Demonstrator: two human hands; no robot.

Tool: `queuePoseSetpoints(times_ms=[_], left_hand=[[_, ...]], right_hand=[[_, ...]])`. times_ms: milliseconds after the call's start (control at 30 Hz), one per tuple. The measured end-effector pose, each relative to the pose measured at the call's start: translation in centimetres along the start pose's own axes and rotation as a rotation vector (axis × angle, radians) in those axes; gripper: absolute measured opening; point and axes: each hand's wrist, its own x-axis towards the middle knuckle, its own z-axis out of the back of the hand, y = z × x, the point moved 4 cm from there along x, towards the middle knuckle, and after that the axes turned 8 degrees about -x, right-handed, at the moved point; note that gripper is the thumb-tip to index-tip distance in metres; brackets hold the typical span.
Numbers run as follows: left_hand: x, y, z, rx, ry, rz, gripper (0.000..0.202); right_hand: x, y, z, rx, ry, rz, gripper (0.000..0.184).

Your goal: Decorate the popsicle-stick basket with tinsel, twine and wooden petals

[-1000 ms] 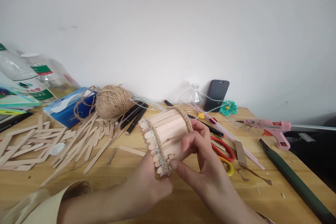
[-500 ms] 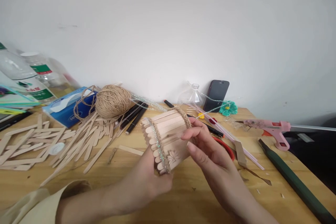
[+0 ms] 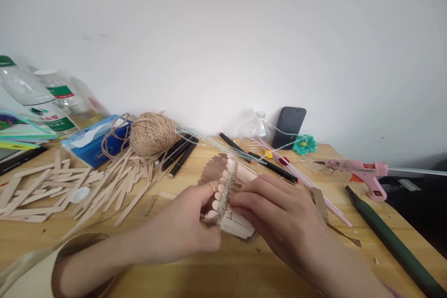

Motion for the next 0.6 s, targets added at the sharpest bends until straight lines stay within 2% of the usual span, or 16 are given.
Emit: queuePoseSetpoints(times_ms=[100,200,433,533,600], left_hand=[[0.0,0.0,0.0,0.021,0.016,0.031,0.02],[0.0,-0.1,-0.1,0.019,0.042,0.046,0.024],[0.1,-0.6,0.0,0.035,0.05,0.019,0.024],[0.3,-0.7,0.0,-0.046,0.079,-0.023,0.027],[0.2,-0.9,0.0,-0.103,0.093,-0.046,0.028]], right_hand=[[0.4,0.5,0.3,-0.124,0.041,0.091,0.027],[0.9,1.0,0.4,-0.221,0.097,0.17,0.037],[1.6,2.5,0.3,-0.395,0.133,0.337,0.033],[2.0,2.8,0.2,-0.373,0.138,0.401,0.036],[2.3,2.5,0.1,-0.324,0.155,0.389,0.035]])
